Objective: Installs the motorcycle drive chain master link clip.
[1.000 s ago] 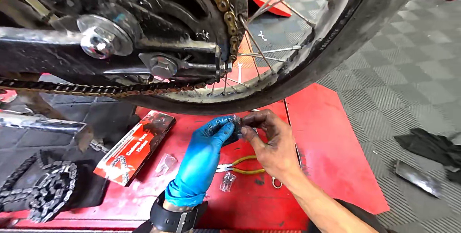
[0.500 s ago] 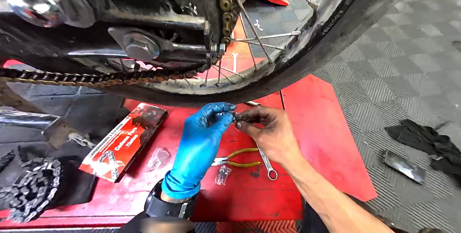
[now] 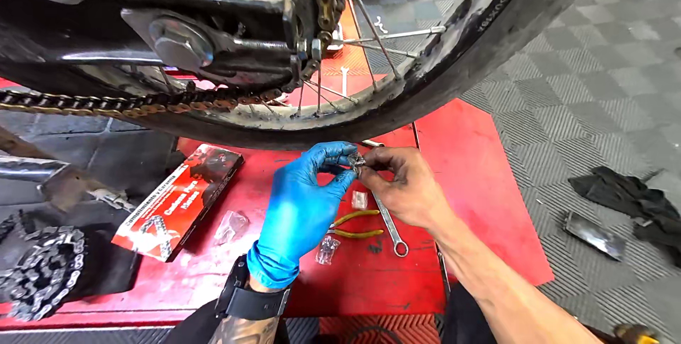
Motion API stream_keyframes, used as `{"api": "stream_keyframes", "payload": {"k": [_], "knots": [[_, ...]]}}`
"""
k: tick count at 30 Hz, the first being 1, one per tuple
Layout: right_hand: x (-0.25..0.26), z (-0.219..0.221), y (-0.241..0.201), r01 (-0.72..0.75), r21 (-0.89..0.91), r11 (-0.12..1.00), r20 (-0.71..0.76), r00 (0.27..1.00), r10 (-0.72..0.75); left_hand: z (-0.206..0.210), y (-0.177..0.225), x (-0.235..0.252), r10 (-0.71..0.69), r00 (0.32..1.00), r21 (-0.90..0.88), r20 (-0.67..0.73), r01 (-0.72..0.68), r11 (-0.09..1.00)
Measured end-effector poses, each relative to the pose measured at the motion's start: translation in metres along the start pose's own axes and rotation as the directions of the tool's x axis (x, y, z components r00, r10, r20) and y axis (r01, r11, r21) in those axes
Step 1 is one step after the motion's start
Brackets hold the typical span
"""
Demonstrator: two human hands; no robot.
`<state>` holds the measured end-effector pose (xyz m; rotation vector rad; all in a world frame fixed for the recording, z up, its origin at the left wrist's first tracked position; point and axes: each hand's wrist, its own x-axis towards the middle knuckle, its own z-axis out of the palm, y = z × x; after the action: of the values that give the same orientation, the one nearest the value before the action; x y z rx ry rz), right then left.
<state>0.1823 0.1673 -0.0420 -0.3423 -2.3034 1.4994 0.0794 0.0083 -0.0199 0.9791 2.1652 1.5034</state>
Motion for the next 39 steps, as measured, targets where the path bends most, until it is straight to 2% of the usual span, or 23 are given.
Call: {"api": "stream_keyframes", "payload": {"k": [3,5,10,14,19,21,23,25,29,32,34,36,39], "knots": [[-0.001,0.0,-0.002,0.012,-0.118,0.993,-0.006,1.0,-0.013,-0.001,-0.002,0.0,0.004,0.999,0.009,0.036,-0.004,1.0],[-0.001,0.001,-0.002,0.003,-0.112,0.994,-0.015,1.0,-0.005,-0.003,-0.001,0.0,-0.02,0.998,-0.025,0.066,0.022,0.999],[-0.003,0.014,-0.001,-0.031,0.124,0.992,-0.075,0.996,0.041,-0.006,-0.002,0.0,-0.027,0.992,-0.102,0.124,0.04,0.994],[-0.005,0.02,-0.001,-0.092,0.231,0.969,-0.088,0.989,0.115,-0.001,-0.001,-0.002,-0.041,0.994,-0.049,0.101,0.046,0.998],[-0.001,0.021,0.005,-0.127,0.336,0.933,-0.041,0.988,0.149,-0.01,-0.003,0.0,-0.088,0.982,-0.011,0.169,0.091,0.996],[0.001,0.021,0.006,-0.132,0.255,0.958,-0.066,0.986,0.153,-0.019,-0.004,0.001,-0.139,0.974,0.065,0.179,0.13,0.989],[0.002,0.019,0.007,-0.146,-0.006,0.989,-0.061,0.988,0.145,-0.028,-0.007,0.002,-0.184,0.974,0.127,0.129,0.168,0.978],[0.001,0.021,0.009,-0.168,-0.241,0.956,-0.015,0.985,0.17,-0.036,-0.01,0.003,-0.207,0.977,0.124,0.05,0.2,0.972],[0.0,0.033,0.011,-0.112,-0.328,0.938,0.1,0.983,0.152,-0.035,-0.01,0.005,-0.266,0.961,-0.029,-0.07,0.264,0.964],[0.002,0.038,0.013,-0.037,-0.366,0.93,0.081,0.994,0.071,-0.024,-0.01,0.005,-0.286,0.947,-0.136,-0.146,0.267,0.954],[0.0,0.04,0.011,0.008,-0.298,0.954,-0.014,1.0,-0.013,-0.014,-0.009,0.004,-0.304,0.935,-0.294,-0.182,0.243,0.925],[0.0,0.043,0.003,0.063,-0.154,0.986,-0.143,0.986,-0.085,-0.004,-0.006,0.0,-0.325,0.927,-0.46,-0.189,0.21,0.863],[0.001,0.047,-0.011,0.113,0.005,0.994,-0.281,0.954,-0.107,0.01,-0.003,-0.007,-0.318,0.937,-0.655,-0.146,0.15,0.741]]}}
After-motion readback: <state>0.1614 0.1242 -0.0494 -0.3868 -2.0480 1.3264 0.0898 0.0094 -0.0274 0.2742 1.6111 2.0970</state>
